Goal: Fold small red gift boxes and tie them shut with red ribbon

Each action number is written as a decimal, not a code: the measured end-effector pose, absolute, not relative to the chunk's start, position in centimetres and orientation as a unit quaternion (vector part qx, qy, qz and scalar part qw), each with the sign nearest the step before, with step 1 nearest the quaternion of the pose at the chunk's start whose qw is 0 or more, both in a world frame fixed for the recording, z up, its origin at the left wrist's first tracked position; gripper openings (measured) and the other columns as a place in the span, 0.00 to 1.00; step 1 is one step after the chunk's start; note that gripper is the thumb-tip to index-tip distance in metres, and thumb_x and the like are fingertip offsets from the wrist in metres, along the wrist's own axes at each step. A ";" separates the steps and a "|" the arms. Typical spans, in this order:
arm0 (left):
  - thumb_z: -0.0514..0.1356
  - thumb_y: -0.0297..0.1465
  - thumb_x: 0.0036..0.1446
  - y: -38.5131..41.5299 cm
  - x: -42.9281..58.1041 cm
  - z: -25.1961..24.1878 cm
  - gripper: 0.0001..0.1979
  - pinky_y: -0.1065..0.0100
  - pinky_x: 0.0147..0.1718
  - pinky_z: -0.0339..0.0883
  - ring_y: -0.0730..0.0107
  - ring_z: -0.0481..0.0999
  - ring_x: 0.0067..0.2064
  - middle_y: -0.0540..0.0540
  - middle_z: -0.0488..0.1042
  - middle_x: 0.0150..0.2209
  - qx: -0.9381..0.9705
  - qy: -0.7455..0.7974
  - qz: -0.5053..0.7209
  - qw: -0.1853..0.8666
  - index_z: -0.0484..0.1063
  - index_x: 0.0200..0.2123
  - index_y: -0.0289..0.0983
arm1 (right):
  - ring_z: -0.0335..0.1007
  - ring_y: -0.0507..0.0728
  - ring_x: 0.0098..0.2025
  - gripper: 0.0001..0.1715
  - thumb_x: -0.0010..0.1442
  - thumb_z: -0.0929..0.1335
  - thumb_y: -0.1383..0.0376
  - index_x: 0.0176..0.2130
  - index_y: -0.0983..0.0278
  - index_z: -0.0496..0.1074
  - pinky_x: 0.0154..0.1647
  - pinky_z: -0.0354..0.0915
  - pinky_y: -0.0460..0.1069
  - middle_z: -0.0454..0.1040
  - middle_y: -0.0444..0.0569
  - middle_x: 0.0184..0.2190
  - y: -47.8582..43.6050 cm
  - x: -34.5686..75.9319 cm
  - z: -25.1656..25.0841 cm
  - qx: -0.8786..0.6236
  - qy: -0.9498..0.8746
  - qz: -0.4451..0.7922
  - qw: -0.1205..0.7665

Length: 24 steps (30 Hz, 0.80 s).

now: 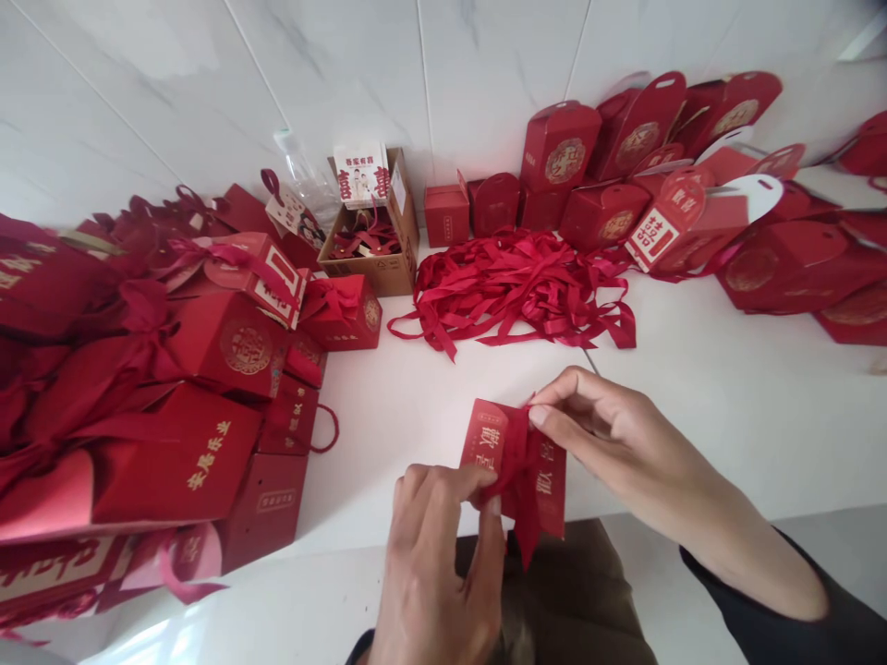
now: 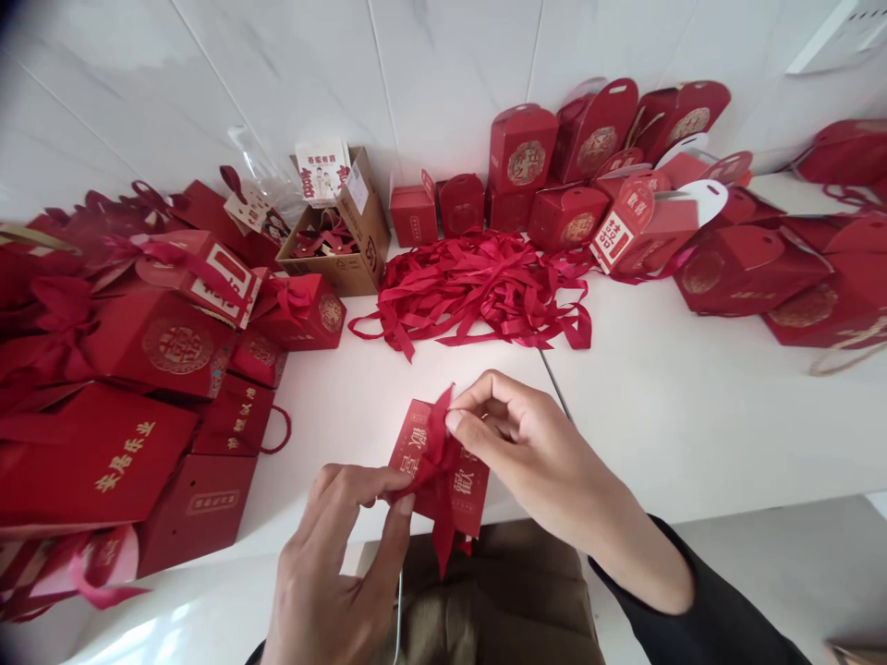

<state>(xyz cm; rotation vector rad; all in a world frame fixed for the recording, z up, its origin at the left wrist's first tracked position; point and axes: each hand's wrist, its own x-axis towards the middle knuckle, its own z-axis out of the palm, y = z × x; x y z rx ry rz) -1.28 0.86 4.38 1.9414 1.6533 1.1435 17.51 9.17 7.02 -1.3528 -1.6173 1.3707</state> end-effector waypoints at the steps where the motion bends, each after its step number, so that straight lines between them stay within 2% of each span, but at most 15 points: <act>1: 0.56 0.21 0.67 0.7 -1.2 4.4 0.12 0.65 0.39 0.65 0.67 0.70 0.39 0.51 0.73 0.36 0.677 0.589 0.405 0.176 0.70 0.47 0.44 | 0.59 0.52 0.24 0.15 0.71 0.68 0.52 0.36 0.58 0.72 0.24 0.56 0.47 0.66 0.38 0.24 9.2 17.6 6.8 -0.525 -0.629 0.484 0.308; 4: 0.56 0.21 0.66 0.2 -0.9 4.5 0.14 0.64 0.39 0.65 0.66 0.69 0.39 0.51 0.71 0.36 0.657 0.601 0.409 0.202 0.69 0.48 0.45 | 0.61 0.53 0.24 0.16 0.72 0.66 0.50 0.37 0.57 0.70 0.25 0.58 0.48 0.68 0.38 0.24 9.2 17.7 6.0 -0.555 -0.667 0.398 0.298; 10: 0.55 0.20 0.65 -0.6 -0.7 4.5 0.12 0.65 0.35 0.64 0.68 0.69 0.36 0.51 0.70 0.35 0.642 0.592 0.423 0.243 0.68 0.45 0.44 | 0.61 0.51 0.21 0.08 0.72 0.66 0.59 0.39 0.57 0.70 0.22 0.59 0.46 0.68 0.36 0.23 9.0 17.6 5.6 -0.543 -0.721 0.290 0.318; 15: 0.54 0.18 0.62 -1.0 -0.7 4.0 0.14 0.67 0.35 0.64 0.70 0.68 0.35 0.52 0.71 0.33 0.678 0.531 0.439 0.255 0.68 0.44 0.43 | 0.61 0.50 0.20 0.06 0.72 0.66 0.63 0.39 0.59 0.70 0.23 0.60 0.45 0.67 0.35 0.23 9.3 17.3 5.2 -0.537 -0.738 0.250 0.323; 18: 0.56 0.20 0.61 -0.7 -1.2 4.3 0.14 0.65 0.36 0.66 0.68 0.69 0.35 0.51 0.72 0.33 0.696 0.509 0.430 0.269 0.69 0.45 0.44 | 0.63 0.50 0.21 0.06 0.72 0.66 0.62 0.41 0.59 0.72 0.22 0.61 0.46 0.72 0.38 0.26 9.3 17.3 5.1 -0.539 -0.738 0.238 0.328; 21: 0.58 0.27 0.65 0.7 -2.3 5.1 0.14 0.62 0.43 0.69 0.63 0.73 0.45 0.48 0.75 0.43 0.695 0.524 0.412 0.268 0.70 0.52 0.46 | 0.68 0.50 0.25 0.08 0.72 0.67 0.59 0.46 0.59 0.73 0.25 0.64 0.46 0.77 0.43 0.36 8.6 17.5 5.8 -0.557 -0.717 0.208 0.363; 24: 0.54 0.29 0.71 3.0 -3.3 5.5 0.17 0.61 0.55 0.67 0.62 0.70 0.60 0.46 0.71 0.57 0.688 0.561 0.391 0.244 0.68 0.60 0.49 | 0.66 0.51 0.23 0.10 0.72 0.68 0.56 0.39 0.57 0.72 0.24 0.64 0.46 0.74 0.40 0.30 7.2 17.9 6.7 -0.550 -0.719 0.252 0.341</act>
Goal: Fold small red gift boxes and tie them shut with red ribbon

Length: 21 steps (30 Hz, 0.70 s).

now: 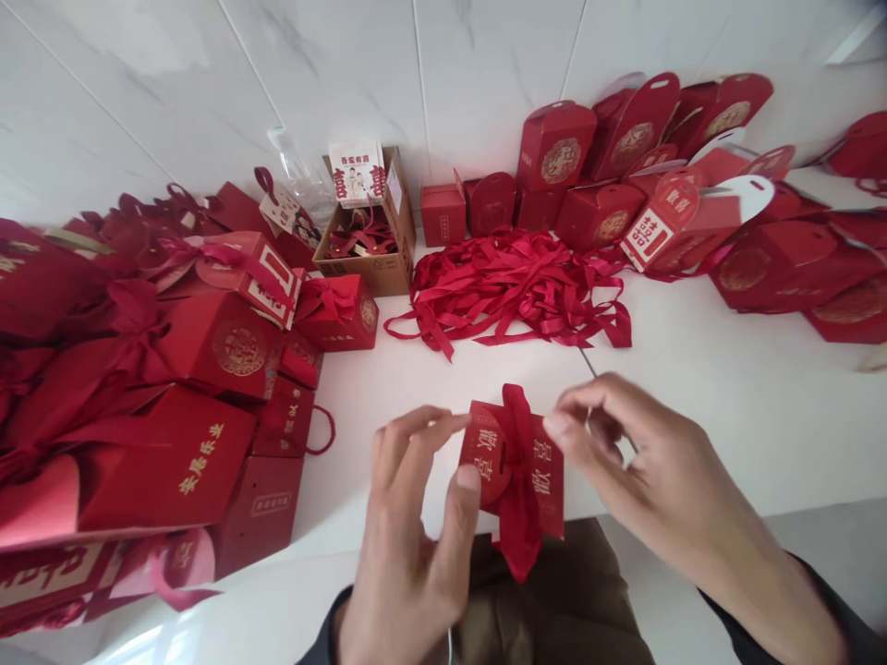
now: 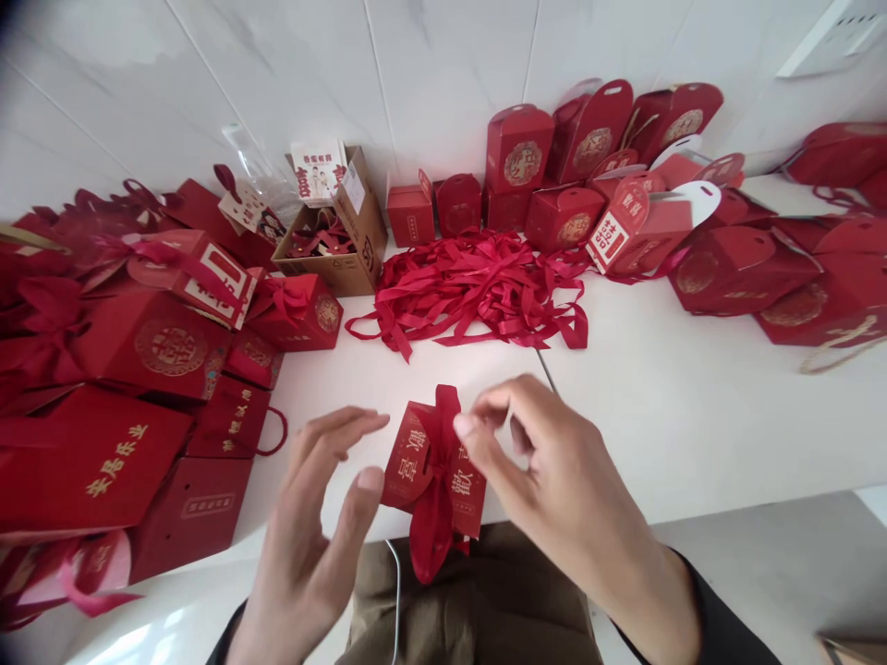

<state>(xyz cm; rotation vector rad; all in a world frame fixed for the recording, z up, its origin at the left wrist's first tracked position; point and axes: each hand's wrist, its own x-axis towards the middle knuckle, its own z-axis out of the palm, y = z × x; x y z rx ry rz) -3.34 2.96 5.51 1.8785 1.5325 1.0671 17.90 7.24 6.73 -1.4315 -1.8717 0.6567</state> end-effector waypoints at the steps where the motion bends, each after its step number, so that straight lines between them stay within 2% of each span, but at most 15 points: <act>1: 0.54 0.29 0.72 3.8 -3.5 5.5 0.19 0.60 0.58 0.66 0.62 0.68 0.63 0.46 0.70 0.59 0.693 0.558 0.383 0.249 0.67 0.62 0.50 | 0.66 0.51 0.23 0.11 0.72 0.68 0.56 0.36 0.57 0.71 0.23 0.63 0.45 0.73 0.39 0.27 6.7 18.0 7.0 -0.539 -0.730 0.286 0.307; 4: 0.58 0.30 0.70 5.9 -3.3 5.0 0.19 0.56 0.62 0.65 0.59 0.67 0.65 0.43 0.69 0.62 0.719 0.520 0.362 0.286 0.70 0.61 0.46 | 0.69 0.51 0.26 0.08 0.67 0.70 0.61 0.34 0.56 0.70 0.24 0.63 0.45 0.75 0.38 0.29 5.5 18.3 7.1 -0.514 -0.756 0.348 0.206; 6: 0.61 0.29 0.67 6.9 -2.8 4.6 0.11 0.56 0.59 0.67 0.57 0.70 0.62 0.43 0.73 0.57 0.724 0.505 0.362 0.301 0.76 0.51 0.43 | 0.70 0.51 0.28 0.06 0.66 0.68 0.65 0.35 0.56 0.70 0.26 0.64 0.44 0.77 0.38 0.31 5.1 18.3 6.9 -0.513 -0.761 0.354 0.179; 8: 0.61 0.27 0.65 7.5 -2.5 4.4 0.05 0.57 0.55 0.68 0.58 0.73 0.56 0.44 0.77 0.50 0.716 0.502 0.375 0.309 0.77 0.41 0.41 | 0.69 0.51 0.27 0.08 0.67 0.66 0.66 0.34 0.56 0.69 0.24 0.62 0.44 0.76 0.38 0.30 5.0 18.3 6.8 -0.515 -0.757 0.364 0.170; 9: 0.61 0.26 0.65 7.6 -2.4 4.3 0.05 0.57 0.53 0.68 0.59 0.74 0.54 0.45 0.78 0.47 0.710 0.503 0.383 0.311 0.76 0.39 0.41 | 0.68 0.51 0.26 0.09 0.67 0.65 0.67 0.33 0.56 0.68 0.23 0.61 0.44 0.75 0.39 0.29 4.9 18.3 6.8 -0.516 -0.754 0.369 0.168; 15: 0.59 0.28 0.67 8.0 -2.5 4.2 0.04 0.60 0.46 0.68 0.63 0.76 0.44 0.47 0.79 0.38 0.678 0.536 0.411 0.289 0.73 0.38 0.40 | 0.68 0.51 0.24 0.09 0.64 0.66 0.67 0.31 0.57 0.67 0.18 0.60 0.44 0.74 0.39 0.26 4.5 18.6 7.4 -0.511 -0.761 0.374 0.143; 19: 0.59 0.30 0.68 8.2 -3.0 4.0 0.04 0.62 0.43 0.68 0.65 0.75 0.42 0.47 0.78 0.38 0.656 0.579 0.417 0.248 0.73 0.38 0.39 | 0.71 0.51 0.24 0.11 0.58 0.66 0.73 0.30 0.57 0.66 0.23 0.64 0.45 0.74 0.37 0.26 4.2 19.8 6.9 -0.475 -0.802 0.342 0.117; 21: 0.59 0.29 0.67 8.2 -3.6 4.1 0.03 0.62 0.42 0.67 0.65 0.75 0.41 0.47 0.78 0.39 0.645 0.592 0.420 0.238 0.72 0.38 0.39 | 0.71 0.52 0.22 0.11 0.59 0.68 0.72 0.31 0.56 0.66 0.23 0.64 0.47 0.74 0.37 0.25 3.8 20.7 6.5 -0.473 -0.822 0.290 0.129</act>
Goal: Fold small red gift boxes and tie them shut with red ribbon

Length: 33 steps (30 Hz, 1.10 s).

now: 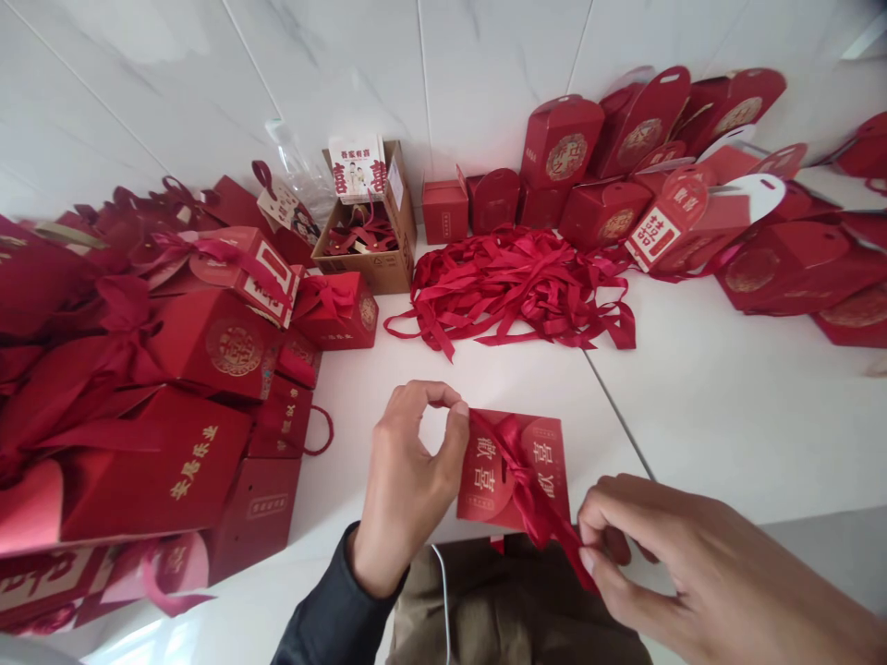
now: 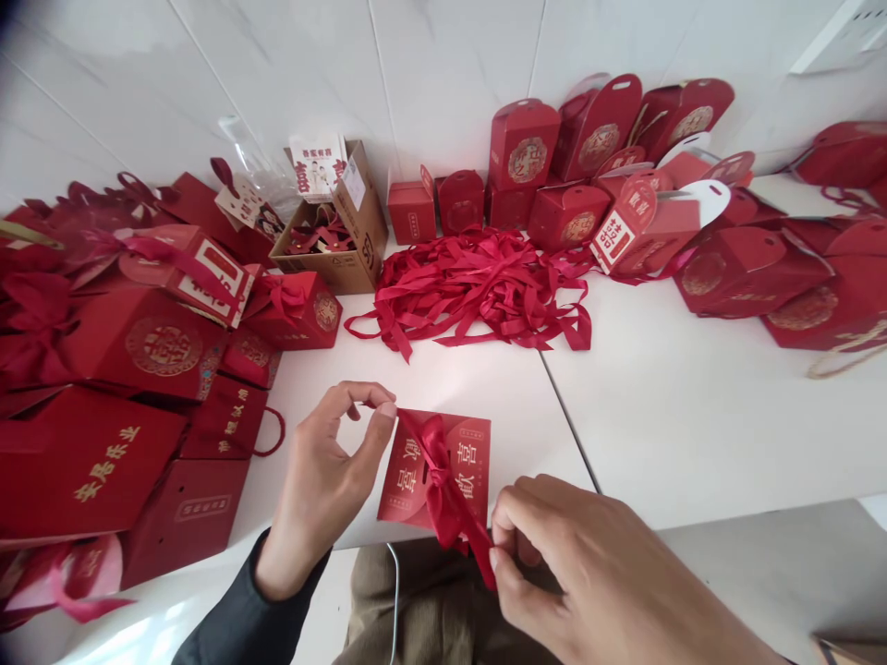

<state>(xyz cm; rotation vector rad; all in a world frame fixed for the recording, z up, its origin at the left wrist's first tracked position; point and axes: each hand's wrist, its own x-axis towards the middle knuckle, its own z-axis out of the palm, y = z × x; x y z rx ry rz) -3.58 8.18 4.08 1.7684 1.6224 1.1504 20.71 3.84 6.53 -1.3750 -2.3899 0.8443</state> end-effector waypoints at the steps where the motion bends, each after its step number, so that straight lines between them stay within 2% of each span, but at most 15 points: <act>1: 0.59 0.29 0.67 8.2 -3.9 4.2 0.03 0.62 0.42 0.67 0.65 0.75 0.41 0.48 0.79 0.39 0.641 0.596 0.422 0.235 0.72 0.39 0.39 | 0.71 0.52 0.21 0.10 0.61 0.69 0.70 0.32 0.56 0.66 0.23 0.64 0.48 0.73 0.37 0.25 3.6 21.1 6.4 -0.476 -0.827 0.264 0.138; 3: 0.59 0.30 0.67 8.1 -4.4 4.7 0.03 0.62 0.42 0.67 0.66 0.75 0.42 0.47 0.79 0.42 0.640 0.593 0.429 0.234 0.73 0.42 0.40 | 0.72 0.54 0.23 0.09 0.66 0.71 0.61 0.37 0.55 0.66 0.24 0.66 0.49 0.73 0.39 0.28 3.1 21.6 6.4 -0.484 -0.830 0.229 0.153; 5: 0.58 0.30 0.68 8.0 -4.7 5.2 0.07 0.61 0.45 0.67 0.65 0.75 0.45 0.47 0.79 0.46 0.657 0.569 0.425 0.253 0.73 0.47 0.41 | 0.76 0.56 0.29 0.12 0.67 0.72 0.55 0.44 0.54 0.66 0.29 0.71 0.49 0.74 0.41 0.33 2.7 21.3 6.4 -0.480 -0.831 0.223 0.169; 7: 0.58 0.31 0.68 8.1 -4.4 5.5 0.09 0.59 0.51 0.68 0.63 0.75 0.51 0.45 0.78 0.50 0.692 0.522 0.404 0.293 0.74 0.50 0.41 | 0.79 0.59 0.36 0.17 0.67 0.72 0.54 0.51 0.53 0.66 0.34 0.75 0.51 0.76 0.44 0.39 2.6 20.4 6.2 -0.464 -0.836 0.225 0.186; 9: 0.61 0.31 0.67 8.1 -3.9 5.4 0.09 0.55 0.57 0.67 0.59 0.74 0.57 0.43 0.77 0.52 0.717 0.486 0.377 0.328 0.76 0.50 0.41 | 0.80 0.60 0.39 0.16 0.70 0.71 0.57 0.54 0.53 0.66 0.38 0.76 0.52 0.76 0.46 0.42 2.8 19.2 6.0 -0.456 -0.836 0.227 0.206; 11: 0.63 0.31 0.65 8.2 -3.4 5.1 0.06 0.53 0.57 0.67 0.57 0.74 0.57 0.42 0.77 0.51 0.716 0.485 0.366 0.343 0.77 0.45 0.41 | 0.80 0.59 0.37 0.05 0.75 0.66 0.61 0.50 0.54 0.67 0.38 0.75 0.52 0.75 0.47 0.41 3.1 18.3 5.7 -0.466 -0.823 0.240 0.218; 12: 0.63 0.30 0.65 8.2 -3.2 4.9 0.03 0.54 0.56 0.68 0.57 0.74 0.55 0.43 0.77 0.49 0.709 0.490 0.370 0.346 0.76 0.42 0.40 | 0.79 0.58 0.36 0.04 0.76 0.63 0.63 0.48 0.54 0.68 0.37 0.74 0.51 0.75 0.47 0.40 3.3 18.1 5.6 -0.476 -0.813 0.250 0.225; 14: 0.63 0.30 0.65 8.1 -3.1 4.7 0.02 0.56 0.53 0.69 0.59 0.75 0.52 0.44 0.78 0.46 0.694 0.496 0.390 0.347 0.75 0.38 0.40 | 0.78 0.57 0.35 0.07 0.76 0.62 0.63 0.44 0.55 0.69 0.36 0.74 0.50 0.74 0.47 0.39 3.5 18.0 5.7 -0.490 -0.794 0.269 0.240; 18: 0.61 0.29 0.66 7.9 -3.6 4.8 0.03 0.59 0.49 0.69 0.61 0.76 0.48 0.45 0.79 0.42 0.675 0.508 0.417 0.336 0.73 0.37 0.41 | 0.76 0.57 0.35 0.06 0.75 0.65 0.60 0.42 0.56 0.70 0.36 0.75 0.48 0.74 0.48 0.38 3.7 18.8 6.1 -0.513 -0.763 0.276 0.279; 23: 0.60 0.30 0.67 7.5 -4.3 4.9 0.04 0.59 0.49 0.69 0.61 0.76 0.47 0.46 0.79 0.42 0.673 0.524 0.406 0.330 0.72 0.37 0.41 | 0.72 0.57 0.34 0.09 0.73 0.67 0.56 0.40 0.56 0.71 0.20 0.67 0.43 0.73 0.48 0.36 4.0 19.7 5.6 -0.556 -0.730 0.277 0.286; 33: 0.59 0.28 0.65 7.2 -5.2 4.0 0.04 0.61 0.47 0.68 0.64 0.76 0.45 0.48 0.78 0.39 0.669 0.542 0.399 0.315 0.71 0.35 0.41 | 0.71 0.57 0.34 0.09 0.72 0.67 0.56 0.39 0.55 0.69 0.31 0.71 0.47 0.73 0.45 0.35 4.8 20.8 4.3 -0.564 -0.744 0.225 0.279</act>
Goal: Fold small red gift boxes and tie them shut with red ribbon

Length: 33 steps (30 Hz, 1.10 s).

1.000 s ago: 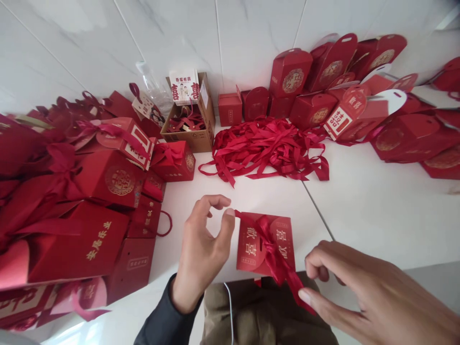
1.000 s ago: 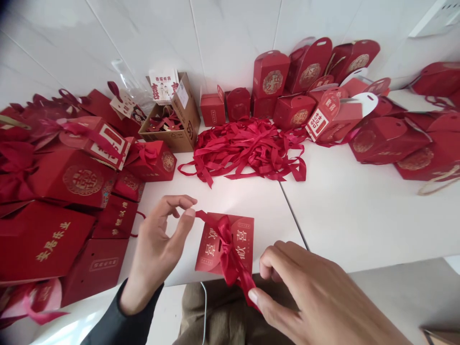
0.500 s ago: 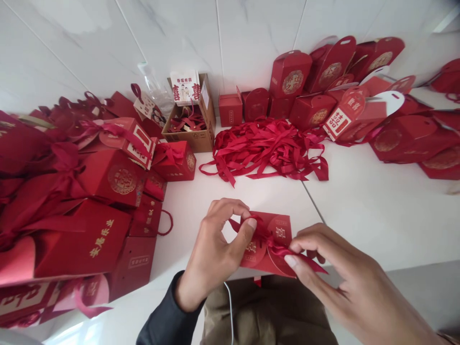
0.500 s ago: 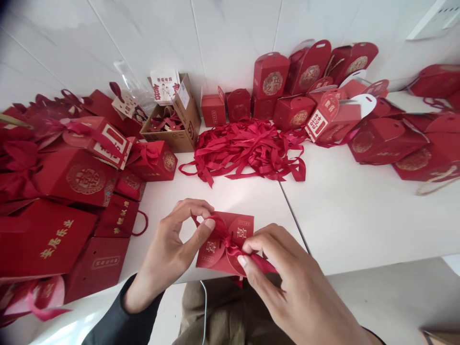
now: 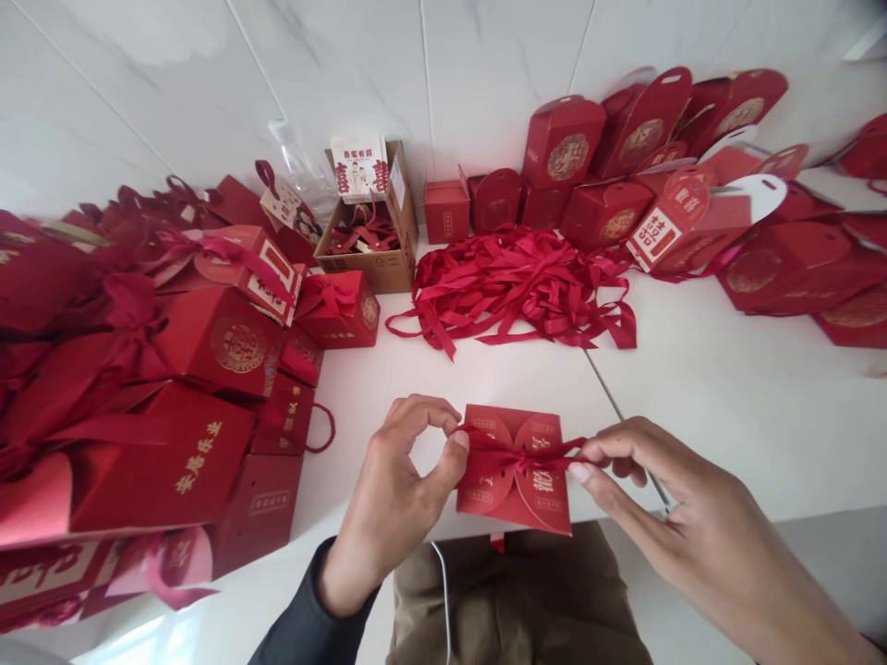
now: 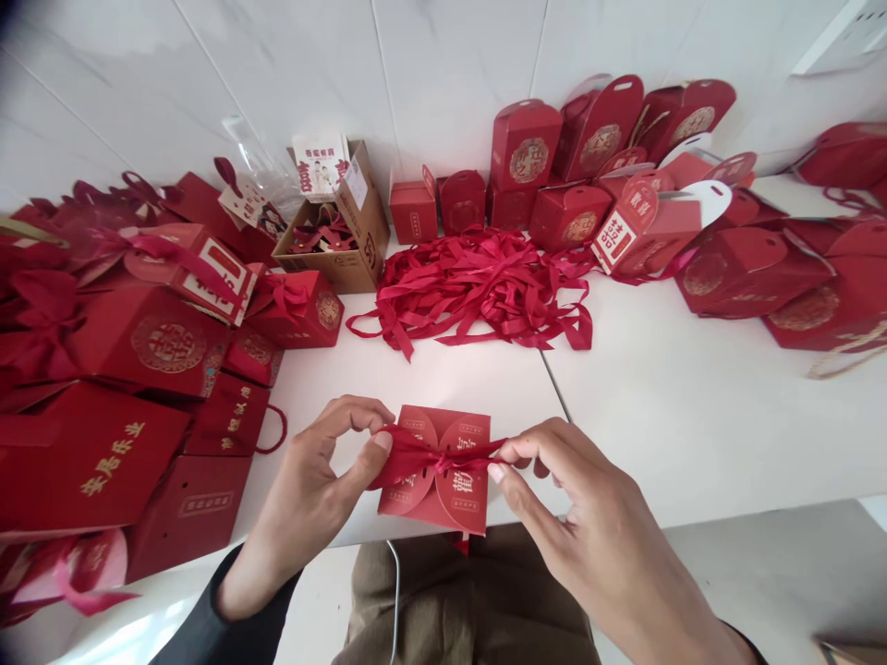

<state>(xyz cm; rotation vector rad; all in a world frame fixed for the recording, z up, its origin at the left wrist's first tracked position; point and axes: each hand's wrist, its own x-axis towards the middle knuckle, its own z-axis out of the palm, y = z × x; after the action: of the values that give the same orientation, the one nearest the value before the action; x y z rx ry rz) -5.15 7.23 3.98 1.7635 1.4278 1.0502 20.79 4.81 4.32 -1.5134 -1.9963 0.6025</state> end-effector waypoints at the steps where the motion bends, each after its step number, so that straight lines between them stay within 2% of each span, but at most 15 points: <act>1: 0.59 0.28 0.65 7.2 -5.2 4.0 0.04 0.61 0.46 0.68 0.64 0.76 0.44 0.48 0.77 0.38 0.669 0.546 0.396 0.314 0.71 0.35 0.41 | 0.72 0.57 0.34 0.09 0.72 0.67 0.56 0.39 0.55 0.69 0.31 0.71 0.47 0.73 0.45 0.34 4.8 20.9 4.2 -0.565 -0.744 0.226 0.276; 8: 0.58 0.29 0.64 6.8 -5.7 4.3 0.07 0.64 0.40 0.66 0.66 0.74 0.38 0.50 0.75 0.33 0.663 0.564 0.394 0.295 0.70 0.32 0.41 | 0.73 0.57 0.33 0.11 0.73 0.67 0.54 0.38 0.55 0.71 0.30 0.70 0.48 0.75 0.45 0.34 4.8 21.3 4.3 -0.578 -0.738 0.231 0.260; 12: 0.58 0.29 0.64 6.7 -6.0 4.0 0.07 0.64 0.39 0.66 0.65 0.74 0.39 0.49 0.74 0.33 0.655 0.576 0.393 0.292 0.69 0.31 0.41 | 0.72 0.57 0.31 0.13 0.72 0.67 0.54 0.36 0.55 0.71 0.26 0.68 0.46 0.74 0.44 0.31 4.8 21.1 4.4 -0.589 -0.727 0.235 0.262; 14: 0.58 0.29 0.66 6.5 -6.3 3.9 0.07 0.63 0.41 0.66 0.65 0.74 0.40 0.49 0.74 0.34 0.652 0.574 0.393 0.301 0.69 0.32 0.41 | 0.73 0.57 0.33 0.12 0.72 0.67 0.53 0.38 0.55 0.71 0.27 0.70 0.47 0.75 0.44 0.33 4.7 21.2 4.6 -0.583 -0.732 0.238 0.260; 16: 0.58 0.30 0.68 6.0 -6.6 4.0 0.03 0.62 0.44 0.67 0.64 0.75 0.43 0.48 0.75 0.39 0.650 0.564 0.405 0.310 0.70 0.39 0.42 | 0.78 0.58 0.40 0.11 0.70 0.70 0.51 0.46 0.53 0.73 0.32 0.73 0.48 0.78 0.46 0.41 4.6 21.3 5.0 -0.573 -0.738 0.241 0.262; 17: 0.57 0.31 0.69 5.7 -6.7 4.2 0.03 0.61 0.47 0.67 0.63 0.75 0.47 0.46 0.76 0.44 0.650 0.557 0.414 0.309 0.71 0.44 0.42 | 0.79 0.59 0.44 0.16 0.69 0.70 0.50 0.52 0.52 0.72 0.35 0.74 0.48 0.78 0.46 0.47 4.6 21.3 5.3 -0.568 -0.740 0.243 0.266; 19: 0.57 0.31 0.70 5.1 -6.6 4.6 0.12 0.58 0.53 0.66 0.59 0.72 0.57 0.43 0.72 0.55 0.667 0.534 0.425 0.299 0.67 0.55 0.45 | 0.78 0.60 0.52 0.23 0.69 0.70 0.48 0.59 0.49 0.69 0.39 0.75 0.48 0.77 0.47 0.54 4.6 21.1 5.7 -0.563 -0.738 0.246 0.277; 21: 0.60 0.30 0.68 4.7 -6.2 5.1 0.18 0.55 0.59 0.64 0.56 0.67 0.64 0.42 0.68 0.61 0.707 0.511 0.401 0.279 0.65 0.58 0.46 | 0.78 0.59 0.52 0.17 0.71 0.68 0.49 0.56 0.49 0.71 0.42 0.73 0.48 0.78 0.45 0.52 4.8 20.7 6.0 -0.568 -0.728 0.248 0.292; 23: 0.63 0.28 0.65 4.5 -5.6 5.4 0.17 0.54 0.60 0.63 0.55 0.65 0.65 0.42 0.66 0.62 0.750 0.498 0.358 0.249 0.67 0.54 0.46 | 0.77 0.58 0.48 0.10 0.72 0.68 0.51 0.49 0.50 0.73 0.43 0.72 0.48 0.78 0.43 0.46 5.1 20.3 6.0 -0.569 -0.719 0.260 0.301; 26: 0.63 0.25 0.65 4.6 -4.9 5.2 0.08 0.56 0.58 0.63 0.56 0.65 0.62 0.44 0.67 0.60 0.774 0.504 0.335 0.187 0.71 0.44 0.43 | 0.76 0.57 0.43 0.10 0.72 0.67 0.52 0.41 0.52 0.73 0.43 0.70 0.48 0.77 0.42 0.40 5.6 19.9 5.8 -0.564 -0.712 0.287 0.305; 28: 0.61 0.23 0.67 4.8 -4.8 4.9 0.07 0.58 0.57 0.63 0.58 0.66 0.61 0.44 0.69 0.58 0.775 0.505 0.340 0.171 0.71 0.40 0.42 | 0.75 0.56 0.41 0.11 0.73 0.67 0.51 0.41 0.52 0.73 0.42 0.70 0.48 0.76 0.42 0.39 5.7 20.0 5.7 -0.574 -0.701 0.295 0.303; 33: 0.60 0.23 0.68 4.9 -5.3 4.5 0.06 0.62 0.54 0.65 0.63 0.69 0.57 0.46 0.74 0.50 0.767 0.499 0.354 0.192 0.72 0.40 0.41 | 0.73 0.58 0.39 0.15 0.71 0.67 0.47 0.41 0.53 0.74 0.40 0.69 0.49 0.76 0.43 0.39 5.5 21.0 5.5 -0.614 -0.678 0.297 0.275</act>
<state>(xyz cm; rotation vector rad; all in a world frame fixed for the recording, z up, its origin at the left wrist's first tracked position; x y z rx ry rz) -5.28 4.85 4.48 2.1543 1.4019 0.9950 20.99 5.50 5.55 -1.6495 -1.8225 0.7998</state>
